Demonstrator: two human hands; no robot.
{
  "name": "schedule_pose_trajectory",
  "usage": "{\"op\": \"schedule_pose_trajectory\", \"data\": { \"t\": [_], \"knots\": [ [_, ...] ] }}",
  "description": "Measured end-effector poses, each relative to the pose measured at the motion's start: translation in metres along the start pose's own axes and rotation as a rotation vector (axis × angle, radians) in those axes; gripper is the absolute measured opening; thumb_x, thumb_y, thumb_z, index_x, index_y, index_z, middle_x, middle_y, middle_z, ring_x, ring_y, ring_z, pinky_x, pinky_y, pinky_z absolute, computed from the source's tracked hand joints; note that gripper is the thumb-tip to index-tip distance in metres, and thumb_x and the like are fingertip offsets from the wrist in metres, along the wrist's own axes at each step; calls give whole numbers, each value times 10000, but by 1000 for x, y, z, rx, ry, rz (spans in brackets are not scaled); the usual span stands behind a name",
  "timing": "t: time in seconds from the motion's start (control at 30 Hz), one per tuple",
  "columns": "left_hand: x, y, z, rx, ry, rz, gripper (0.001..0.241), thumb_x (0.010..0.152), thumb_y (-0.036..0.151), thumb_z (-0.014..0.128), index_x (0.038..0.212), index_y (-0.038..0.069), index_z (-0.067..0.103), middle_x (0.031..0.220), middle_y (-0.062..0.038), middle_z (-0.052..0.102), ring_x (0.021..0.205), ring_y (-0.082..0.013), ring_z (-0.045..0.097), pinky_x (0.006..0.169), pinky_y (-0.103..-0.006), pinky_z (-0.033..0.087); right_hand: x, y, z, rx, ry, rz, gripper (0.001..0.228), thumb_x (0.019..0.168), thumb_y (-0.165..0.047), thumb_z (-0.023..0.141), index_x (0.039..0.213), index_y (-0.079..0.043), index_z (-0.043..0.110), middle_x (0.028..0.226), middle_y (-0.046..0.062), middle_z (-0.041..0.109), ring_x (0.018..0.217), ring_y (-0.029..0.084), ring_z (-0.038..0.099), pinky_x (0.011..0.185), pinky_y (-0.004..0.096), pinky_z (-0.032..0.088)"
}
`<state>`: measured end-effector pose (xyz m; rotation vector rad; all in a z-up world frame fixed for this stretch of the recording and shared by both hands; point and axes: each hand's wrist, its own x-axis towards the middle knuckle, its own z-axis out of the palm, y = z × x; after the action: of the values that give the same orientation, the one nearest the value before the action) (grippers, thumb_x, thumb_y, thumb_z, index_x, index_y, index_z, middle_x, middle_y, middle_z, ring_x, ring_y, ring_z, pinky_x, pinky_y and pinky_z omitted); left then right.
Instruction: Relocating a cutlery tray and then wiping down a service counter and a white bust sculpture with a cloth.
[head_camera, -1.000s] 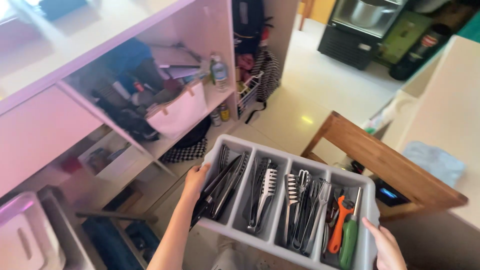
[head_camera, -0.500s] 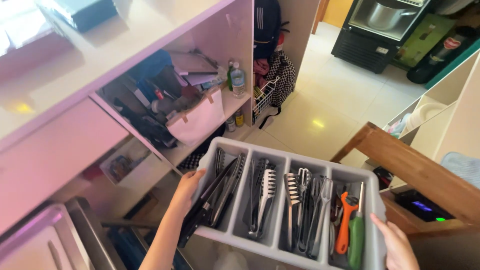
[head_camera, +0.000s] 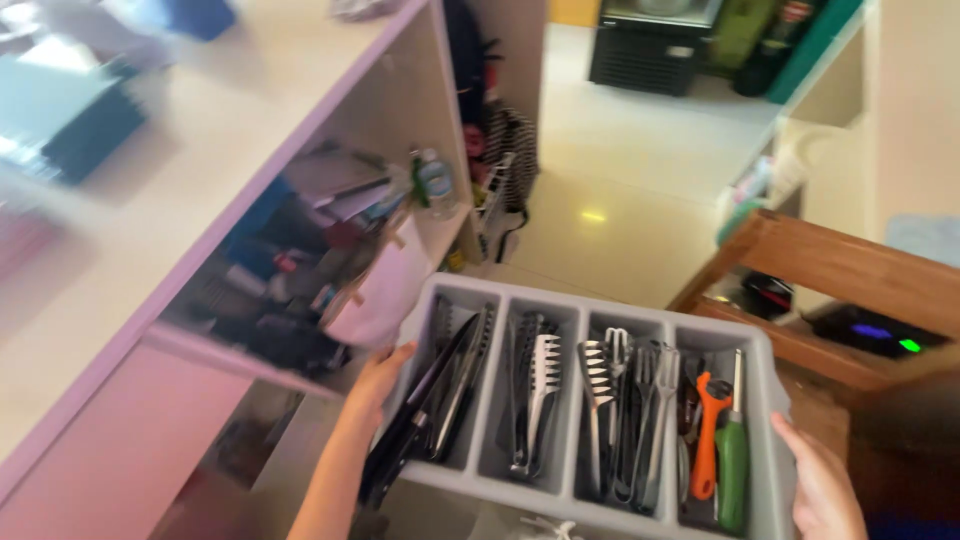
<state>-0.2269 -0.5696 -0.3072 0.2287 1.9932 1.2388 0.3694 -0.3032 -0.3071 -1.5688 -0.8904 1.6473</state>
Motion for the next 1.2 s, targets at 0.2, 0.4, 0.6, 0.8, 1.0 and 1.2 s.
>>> {"op": "schedule_pose_trajectory", "data": {
  "t": [0.2,0.4,0.6,0.8,1.0,1.2],
  "knots": [
    [42,41,19,57,-114,-36,906,783,579,731,1478,33,533,1541,-152,535,1465,-270,421,1204,-425,272,-58,-29,15,73,112,1,341,967,-300,678,1152,-15,707,1058,101,726,956,208,664,838,389,502],
    [34,125,66,107,-230,-148,844,769,550,718,1464,99,558,1473,-116,587,1391,-278,487,1141,-478,336,-71,-53,8,110,285,8,342,979,-288,673,1187,-17,682,1041,109,693,967,223,632,843,399,484],
    [66,165,87,68,-352,-65,803,794,523,734,1398,5,623,1410,-168,659,1331,-283,541,1113,-406,376,-58,-50,-16,101,344,-150,451,960,-253,700,1273,68,655,1207,140,669,1176,200,591,1014,352,417],
    [119,224,93,133,-422,57,839,812,500,729,1448,-20,561,1475,-138,611,1412,-233,473,1166,-377,302,-91,-67,31,230,537,-97,693,912,-272,697,1470,102,525,1436,173,622,1342,216,558,1129,393,384],
    [189,290,102,220,-544,87,880,845,483,740,1513,1,431,1526,-108,509,1452,-181,385,1179,-349,225,-134,-84,124,258,774,88,622,1021,-277,597,1525,64,469,1422,243,617,1296,316,594,1097,477,429],
    [254,344,111,203,-809,69,710,888,359,714,1423,-90,584,1403,-193,631,1305,-250,529,1086,-386,367,-159,-69,196,520,794,5,541,1034,-280,572,1471,39,545,1315,154,645,1186,262,607,1010,461,454]
  ]
}}
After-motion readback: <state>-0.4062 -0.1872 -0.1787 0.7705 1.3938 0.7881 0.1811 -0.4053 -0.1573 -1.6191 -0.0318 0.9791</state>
